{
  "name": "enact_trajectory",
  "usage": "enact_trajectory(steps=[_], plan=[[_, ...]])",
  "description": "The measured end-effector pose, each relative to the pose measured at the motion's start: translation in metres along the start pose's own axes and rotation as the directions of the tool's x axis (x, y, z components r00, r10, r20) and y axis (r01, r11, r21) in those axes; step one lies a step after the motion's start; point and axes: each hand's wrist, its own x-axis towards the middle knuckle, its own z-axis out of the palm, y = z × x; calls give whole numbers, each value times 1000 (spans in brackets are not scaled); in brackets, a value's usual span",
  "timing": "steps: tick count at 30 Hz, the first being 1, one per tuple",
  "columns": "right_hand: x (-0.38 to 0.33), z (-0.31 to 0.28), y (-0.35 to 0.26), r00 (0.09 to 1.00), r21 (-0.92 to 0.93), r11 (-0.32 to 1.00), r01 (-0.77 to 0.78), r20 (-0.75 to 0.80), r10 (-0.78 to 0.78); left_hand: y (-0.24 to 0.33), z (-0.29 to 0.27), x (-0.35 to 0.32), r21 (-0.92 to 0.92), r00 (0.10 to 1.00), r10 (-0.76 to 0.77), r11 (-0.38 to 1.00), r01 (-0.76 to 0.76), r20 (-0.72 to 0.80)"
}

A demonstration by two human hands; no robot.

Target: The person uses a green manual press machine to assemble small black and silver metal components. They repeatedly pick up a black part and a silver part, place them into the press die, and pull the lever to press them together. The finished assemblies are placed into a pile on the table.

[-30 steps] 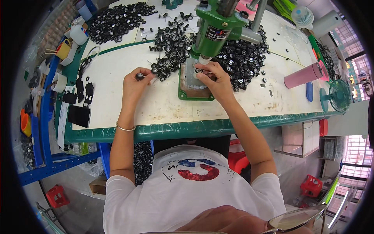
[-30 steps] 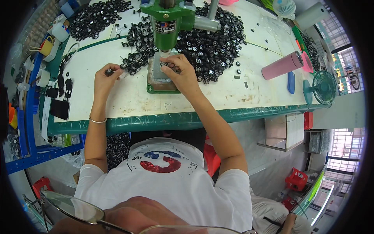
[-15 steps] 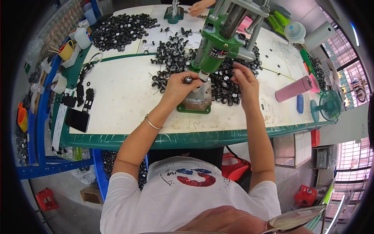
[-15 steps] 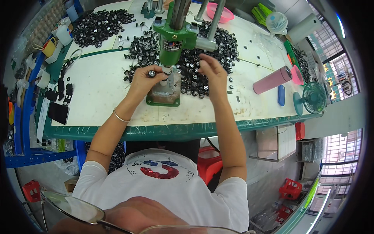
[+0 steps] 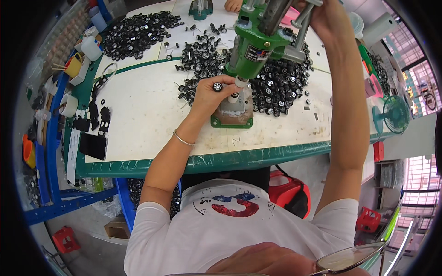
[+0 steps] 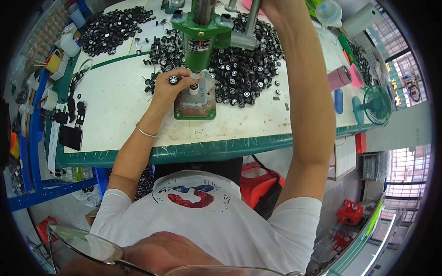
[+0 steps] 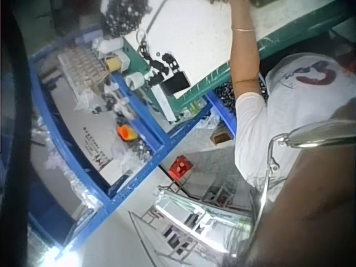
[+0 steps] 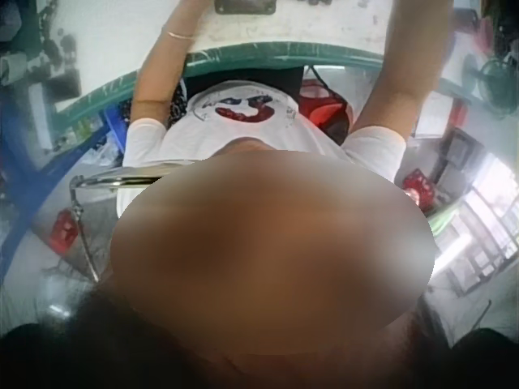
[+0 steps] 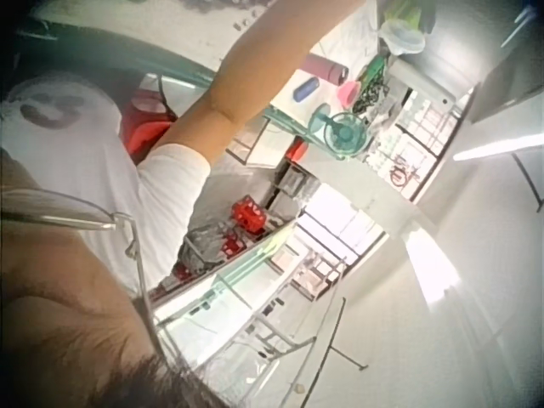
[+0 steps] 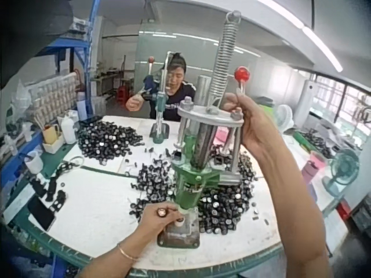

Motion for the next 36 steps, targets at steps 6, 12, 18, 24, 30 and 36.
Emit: enact_trajectory(steps=[6,12,18,24,30,36], plan=[[35,-37,13,957,-84,954,288,-22,-290,6,10,5,48,998,29,998,-32,62],[-11,-17,4,906,-43,905,423,-10,-424,-1,6,6,102,991,102,989,-110,83],[-47,-4,7,739,-50,737,674,62,-671,-2,6,4,174,992,111,978,-119,59],[-54,-50,8,574,250,709,660,441,-690,-6,6,4,145,992,116,982,-122,53],[-86,-19,27,586,-31,585,810,42,-809,-5,8,1,154,992,125,980,-127,25],[-68,-19,15,701,-11,703,712,88,-708,-9,8,2,196,993,111,974,-115,31]])
